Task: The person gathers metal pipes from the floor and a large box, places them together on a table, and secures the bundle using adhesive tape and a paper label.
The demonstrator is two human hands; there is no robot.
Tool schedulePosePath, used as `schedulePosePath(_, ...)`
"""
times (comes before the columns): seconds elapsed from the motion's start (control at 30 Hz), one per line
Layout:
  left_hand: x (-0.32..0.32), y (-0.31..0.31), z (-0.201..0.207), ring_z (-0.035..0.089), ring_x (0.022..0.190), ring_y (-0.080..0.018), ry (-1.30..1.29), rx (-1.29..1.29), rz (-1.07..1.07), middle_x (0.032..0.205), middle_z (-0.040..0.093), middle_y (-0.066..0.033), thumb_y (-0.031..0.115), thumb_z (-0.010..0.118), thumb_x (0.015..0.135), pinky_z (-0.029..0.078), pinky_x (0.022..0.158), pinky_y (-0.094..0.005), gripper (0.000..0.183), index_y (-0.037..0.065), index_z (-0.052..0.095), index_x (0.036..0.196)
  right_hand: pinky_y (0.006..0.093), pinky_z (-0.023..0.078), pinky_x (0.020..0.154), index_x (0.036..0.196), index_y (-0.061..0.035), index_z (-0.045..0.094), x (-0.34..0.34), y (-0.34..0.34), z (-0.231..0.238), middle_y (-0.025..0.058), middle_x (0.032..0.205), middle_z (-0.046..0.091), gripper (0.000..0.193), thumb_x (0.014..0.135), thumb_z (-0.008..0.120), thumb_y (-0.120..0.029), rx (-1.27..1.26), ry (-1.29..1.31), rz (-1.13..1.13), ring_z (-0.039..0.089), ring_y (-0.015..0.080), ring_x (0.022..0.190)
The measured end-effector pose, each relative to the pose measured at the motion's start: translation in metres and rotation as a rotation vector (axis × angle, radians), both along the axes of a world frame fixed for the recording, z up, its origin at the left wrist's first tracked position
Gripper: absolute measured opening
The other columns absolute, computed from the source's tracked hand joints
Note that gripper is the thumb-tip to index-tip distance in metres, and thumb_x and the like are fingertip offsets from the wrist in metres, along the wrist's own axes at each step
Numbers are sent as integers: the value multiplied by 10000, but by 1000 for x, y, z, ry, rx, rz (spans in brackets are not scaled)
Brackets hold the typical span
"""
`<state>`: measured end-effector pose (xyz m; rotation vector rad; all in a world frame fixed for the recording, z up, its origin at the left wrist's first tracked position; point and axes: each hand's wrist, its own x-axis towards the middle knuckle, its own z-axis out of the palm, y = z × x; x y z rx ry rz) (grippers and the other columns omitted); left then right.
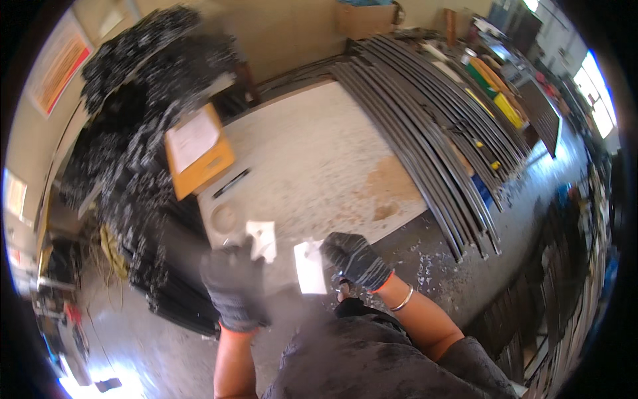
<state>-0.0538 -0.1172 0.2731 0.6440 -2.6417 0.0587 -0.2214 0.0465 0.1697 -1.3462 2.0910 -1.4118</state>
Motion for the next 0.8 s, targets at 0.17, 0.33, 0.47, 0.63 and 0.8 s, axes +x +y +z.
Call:
schedulePosePath(0.17,-88,47,-52,581,779,-297,-8,366,-366,815,589,-109,51,657,662,477,646,-387,366,94,646,1026,450,476,692,988,-13,618,-26,12,50,204,842,634,255,844,586,-221,140,10,28,606,370,768)
schedulePosePath(0.33,-131,32,-85,581,869,-324,228,313,-488,876,598,-154,-23,575,702,483,742,-360,308,43,633,997,432,483,654,984,-11,590,-49,18,70,193,799,623,227,839,609,-185,-29,-46,56,606,371,737)
schedulePosePath(0.47,-185,-16,-129,549,764,-260,599,1076,-355,820,570,-88,94,518,814,466,725,-359,109,53,575,898,364,486,664,994,14,580,-48,-36,104,156,841,615,167,875,570,-103,-364,-67,37,595,258,722)
schedulePosePath(0.63,-264,-52,-198,614,800,-236,1084,2493,-395,901,644,-97,251,516,903,516,710,-351,217,65,611,961,311,469,841,1193,-7,508,21,-121,128,127,1129,576,335,916,531,-194,-146,643,402,556,169,1008)
schedulePosePath(0.8,-263,-45,-133,586,943,-252,800,2835,-850,1023,619,-149,292,448,935,511,773,-363,291,44,569,1028,312,486,842,1152,-20,554,-13,-91,99,96,1080,615,358,875,607,-242,-453,202,593,580,168,979)
